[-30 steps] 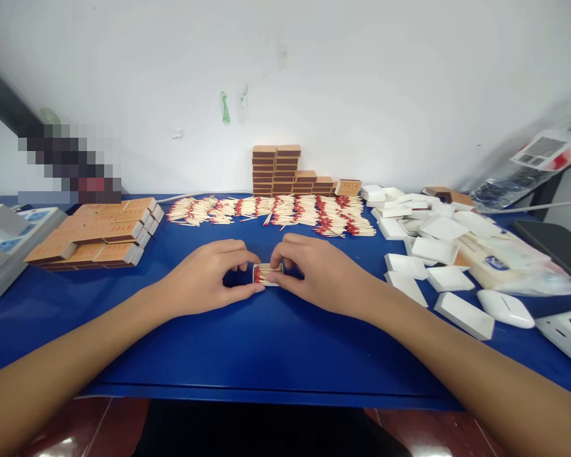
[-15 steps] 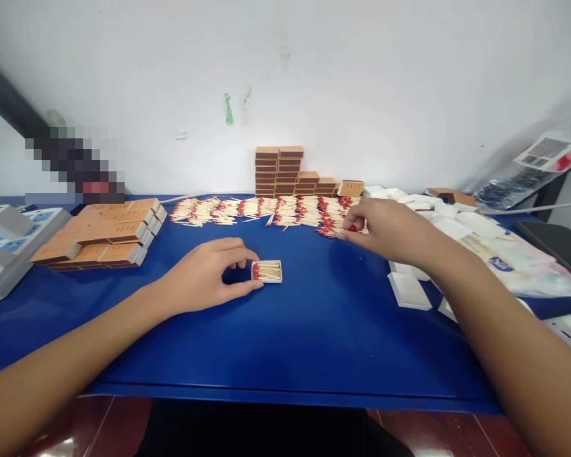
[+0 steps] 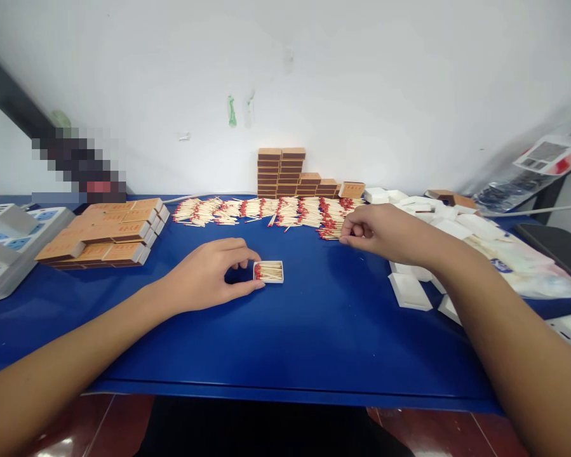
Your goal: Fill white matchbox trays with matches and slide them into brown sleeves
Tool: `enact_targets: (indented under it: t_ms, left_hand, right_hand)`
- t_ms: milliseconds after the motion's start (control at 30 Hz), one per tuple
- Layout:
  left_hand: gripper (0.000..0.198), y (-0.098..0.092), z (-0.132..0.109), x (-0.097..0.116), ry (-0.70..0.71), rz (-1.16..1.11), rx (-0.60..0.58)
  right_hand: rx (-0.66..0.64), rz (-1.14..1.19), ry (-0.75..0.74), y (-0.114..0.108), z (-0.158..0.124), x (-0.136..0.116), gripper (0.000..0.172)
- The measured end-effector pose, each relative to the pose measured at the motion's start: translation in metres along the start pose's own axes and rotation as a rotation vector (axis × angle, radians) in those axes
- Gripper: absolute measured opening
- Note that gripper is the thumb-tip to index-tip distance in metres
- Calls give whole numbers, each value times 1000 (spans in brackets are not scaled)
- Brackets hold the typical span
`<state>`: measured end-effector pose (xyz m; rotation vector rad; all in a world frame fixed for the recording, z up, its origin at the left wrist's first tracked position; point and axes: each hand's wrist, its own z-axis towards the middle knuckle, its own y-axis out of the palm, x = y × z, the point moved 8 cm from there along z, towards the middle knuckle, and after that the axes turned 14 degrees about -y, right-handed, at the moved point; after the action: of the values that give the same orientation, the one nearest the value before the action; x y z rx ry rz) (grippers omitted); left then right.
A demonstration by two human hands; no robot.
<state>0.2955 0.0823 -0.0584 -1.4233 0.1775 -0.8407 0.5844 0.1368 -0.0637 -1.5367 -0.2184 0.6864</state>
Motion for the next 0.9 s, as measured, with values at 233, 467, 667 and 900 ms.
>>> enact_targets:
  t_ms: [233,467,667,900]
  left_hand:
    - [26,2,1,0,0,-2,-3]
    - [25,1,2,1,-11,-1,-4]
    - [25,1,1,0,-7,5,-3]
    - [26,1,0,1,-7,12,-13]
  right_hand:
    - [-38,-29,-19,5,3,-2,27]
    - [-8,-17,-29,6,4,-1,38]
    - [-2,-3,-36,6,5,-2,45]
    - [-15,-21,-35,7,5,-4,48]
